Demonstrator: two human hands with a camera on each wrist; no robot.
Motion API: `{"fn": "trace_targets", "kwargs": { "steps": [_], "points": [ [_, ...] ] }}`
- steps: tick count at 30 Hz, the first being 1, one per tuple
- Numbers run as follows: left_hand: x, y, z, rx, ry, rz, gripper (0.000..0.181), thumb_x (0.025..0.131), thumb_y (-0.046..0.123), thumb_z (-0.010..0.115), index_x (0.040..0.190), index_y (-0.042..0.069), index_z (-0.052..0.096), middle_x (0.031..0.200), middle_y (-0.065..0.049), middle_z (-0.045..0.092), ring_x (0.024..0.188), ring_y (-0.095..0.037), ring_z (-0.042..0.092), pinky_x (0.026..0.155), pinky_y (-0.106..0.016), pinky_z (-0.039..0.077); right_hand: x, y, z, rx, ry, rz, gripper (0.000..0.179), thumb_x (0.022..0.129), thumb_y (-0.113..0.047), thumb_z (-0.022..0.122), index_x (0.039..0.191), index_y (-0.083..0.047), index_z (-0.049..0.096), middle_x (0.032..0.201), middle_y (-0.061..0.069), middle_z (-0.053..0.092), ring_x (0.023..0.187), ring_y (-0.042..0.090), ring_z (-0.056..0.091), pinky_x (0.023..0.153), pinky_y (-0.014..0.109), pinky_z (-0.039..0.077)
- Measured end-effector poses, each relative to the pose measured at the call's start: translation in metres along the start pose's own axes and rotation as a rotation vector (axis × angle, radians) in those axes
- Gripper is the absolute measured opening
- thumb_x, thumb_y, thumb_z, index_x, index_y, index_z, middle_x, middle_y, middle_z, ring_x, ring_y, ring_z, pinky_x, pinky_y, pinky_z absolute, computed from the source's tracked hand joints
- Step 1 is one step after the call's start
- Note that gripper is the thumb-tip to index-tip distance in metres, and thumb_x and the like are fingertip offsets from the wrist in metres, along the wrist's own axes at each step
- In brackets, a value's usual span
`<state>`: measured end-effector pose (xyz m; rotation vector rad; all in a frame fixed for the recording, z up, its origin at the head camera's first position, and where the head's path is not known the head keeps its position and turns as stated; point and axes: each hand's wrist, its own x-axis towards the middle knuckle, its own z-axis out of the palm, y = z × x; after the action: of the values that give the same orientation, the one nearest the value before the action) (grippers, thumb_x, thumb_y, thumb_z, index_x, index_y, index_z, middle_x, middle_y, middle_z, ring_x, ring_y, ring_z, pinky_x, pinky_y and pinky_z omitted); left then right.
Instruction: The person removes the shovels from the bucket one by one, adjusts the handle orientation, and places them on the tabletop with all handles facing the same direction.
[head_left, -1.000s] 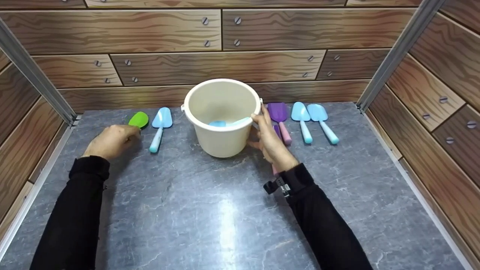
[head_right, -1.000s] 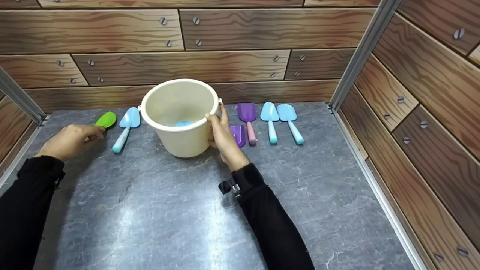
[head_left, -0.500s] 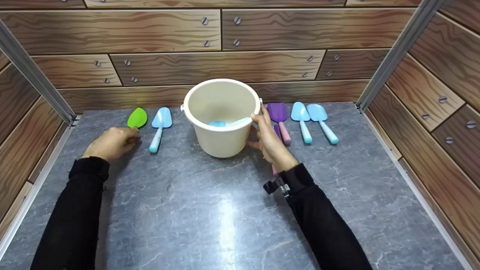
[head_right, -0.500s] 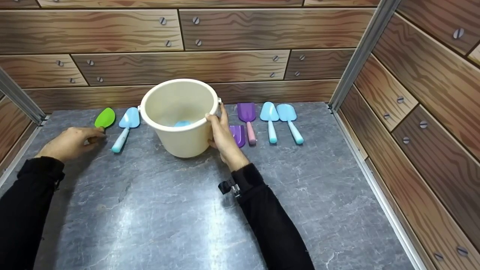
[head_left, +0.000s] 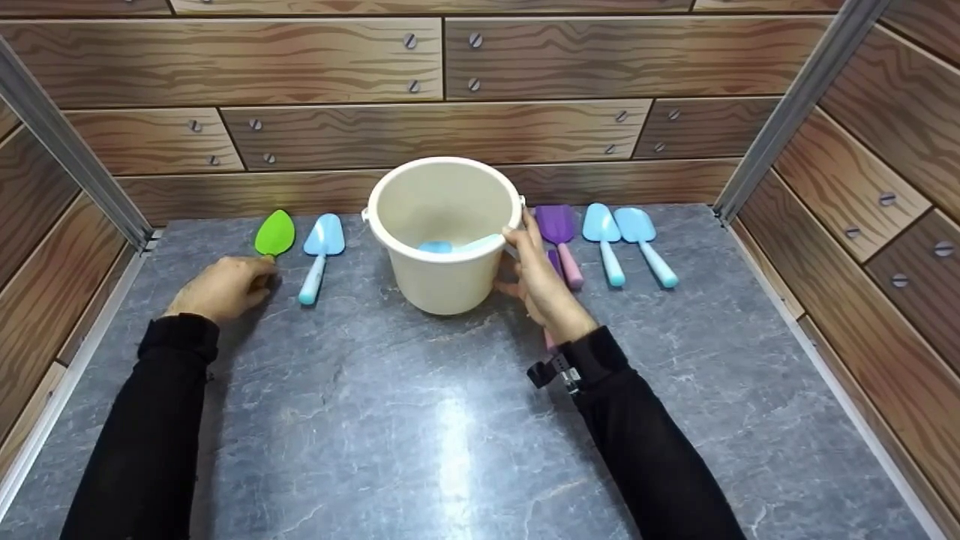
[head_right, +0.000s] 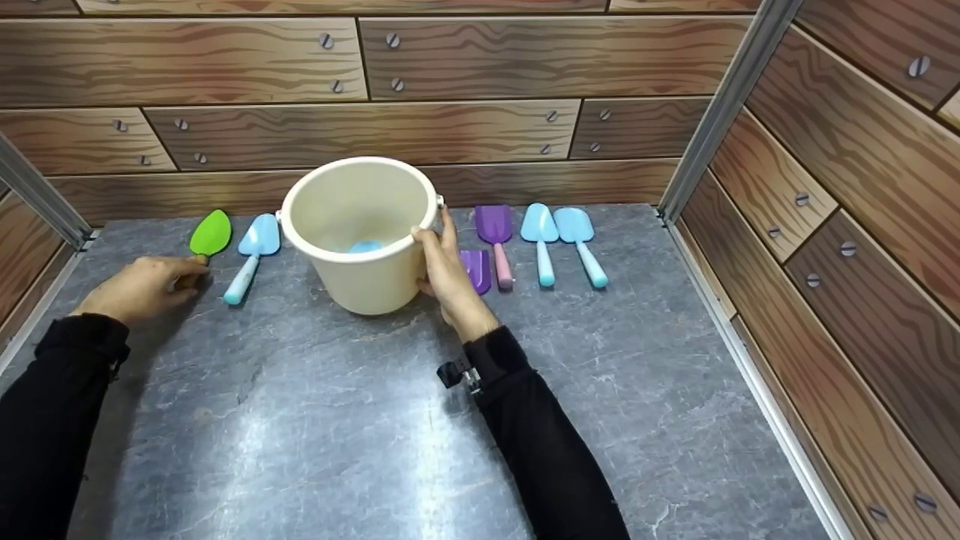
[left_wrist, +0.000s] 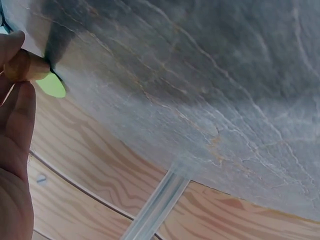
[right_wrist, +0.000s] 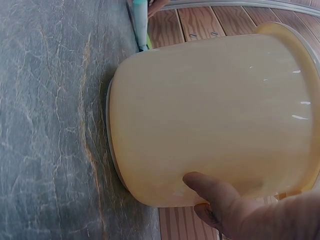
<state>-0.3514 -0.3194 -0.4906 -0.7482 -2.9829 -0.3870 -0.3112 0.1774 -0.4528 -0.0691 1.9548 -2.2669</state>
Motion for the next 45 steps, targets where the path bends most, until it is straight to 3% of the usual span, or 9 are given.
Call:
{"fn": "trace_targets", "kwargs": {
  "steps": [6,11,16,20,23,28,34,45],
  "points": [
    [0.004,0.007,-0.006,0.002,0.002,-0.031,0.011,0.111,0.006,0.075,0.121,0.002,0.078,0.102,-0.015,0.079,0.096,-0.035,0.075,0.088,-0.062,0.063,0.001,0.001,0.0,-0.005,0.003,0.002,0.096,0.114,-0.047,0.051,0.19,-0.033,-0.007,0.201,0.014,-0.003,0.182,0.059,0.005,0.14,0.083,0.033],
    [0.011,0.018,-0.014,0.008,0.021,-0.058,0.021,0.115,0.013,0.07,0.13,0.0,0.078,0.117,-0.023,0.084,0.112,-0.047,0.081,0.1,-0.07,0.064,0.001,0.001,-0.001,-0.001,0.004,0.008,0.096,0.114,-0.047,0.05,0.19,-0.033,-0.007,0.201,0.013,-0.004,0.183,0.059,0.005,0.14,0.083,0.032],
    [0.021,0.032,-0.024,0.011,0.03,-0.083,0.044,0.117,0.016,0.066,0.156,-0.002,0.07,0.151,-0.032,0.076,0.14,-0.057,0.073,0.12,-0.074,0.058,0.002,0.0,0.0,0.006,0.006,0.016,0.094,0.115,-0.047,0.05,0.19,-0.035,-0.005,0.201,0.012,-0.001,0.183,0.057,0.009,0.14,0.084,0.032],
    [0.029,0.047,-0.035,0.007,0.029,-0.095,0.046,0.119,0.019,0.063,0.161,-0.001,0.066,0.156,-0.033,0.073,0.142,-0.056,0.072,0.119,-0.074,0.059,0.003,0.0,0.001,0.01,0.013,0.022,0.093,0.114,-0.047,0.05,0.19,-0.037,-0.004,0.201,0.011,0.001,0.183,0.056,0.011,0.139,0.084,0.032],
    [0.036,0.058,-0.044,0.004,0.04,-0.088,0.047,0.12,0.02,0.064,0.163,0.001,0.065,0.157,-0.032,0.072,0.142,-0.056,0.072,0.118,-0.073,0.059,0.003,0.0,0.001,0.014,0.015,0.022,0.093,0.114,-0.046,0.05,0.19,-0.036,-0.004,0.201,0.011,0.002,0.183,0.054,0.013,0.139,0.084,0.033],
    [0.046,0.073,-0.059,0.007,0.077,-0.065,0.049,0.12,0.021,0.064,0.165,0.002,0.064,0.165,-0.028,0.069,0.151,-0.052,0.067,0.127,-0.07,0.055,0.002,-0.001,0.001,0.016,0.012,0.017,0.095,0.114,-0.047,0.051,0.19,-0.035,-0.006,0.201,0.012,0.003,0.183,0.054,0.015,0.139,0.084,0.033],
    [0.051,0.091,-0.073,-0.008,0.145,-0.018,0.047,0.121,0.02,0.065,0.164,0.004,0.066,0.165,-0.025,0.07,0.153,-0.049,0.067,0.129,-0.068,0.054,0.002,0.0,0.001,0.016,0.015,0.016,0.096,0.114,-0.047,0.052,0.19,-0.035,-0.005,0.201,0.013,0.001,0.183,0.055,0.013,0.139,0.084,0.033],
    [0.068,0.123,-0.087,-0.015,0.22,0.079,0.047,0.12,0.021,0.066,0.163,0.003,0.068,0.165,-0.024,0.07,0.156,-0.047,0.066,0.133,-0.065,0.053,0.002,0.0,0.001,0.009,0.009,0.011,0.096,0.113,-0.048,0.051,0.19,-0.037,-0.005,0.201,0.01,-0.002,0.183,0.056,0.008,0.139,0.084,0.032]
  ]
}}
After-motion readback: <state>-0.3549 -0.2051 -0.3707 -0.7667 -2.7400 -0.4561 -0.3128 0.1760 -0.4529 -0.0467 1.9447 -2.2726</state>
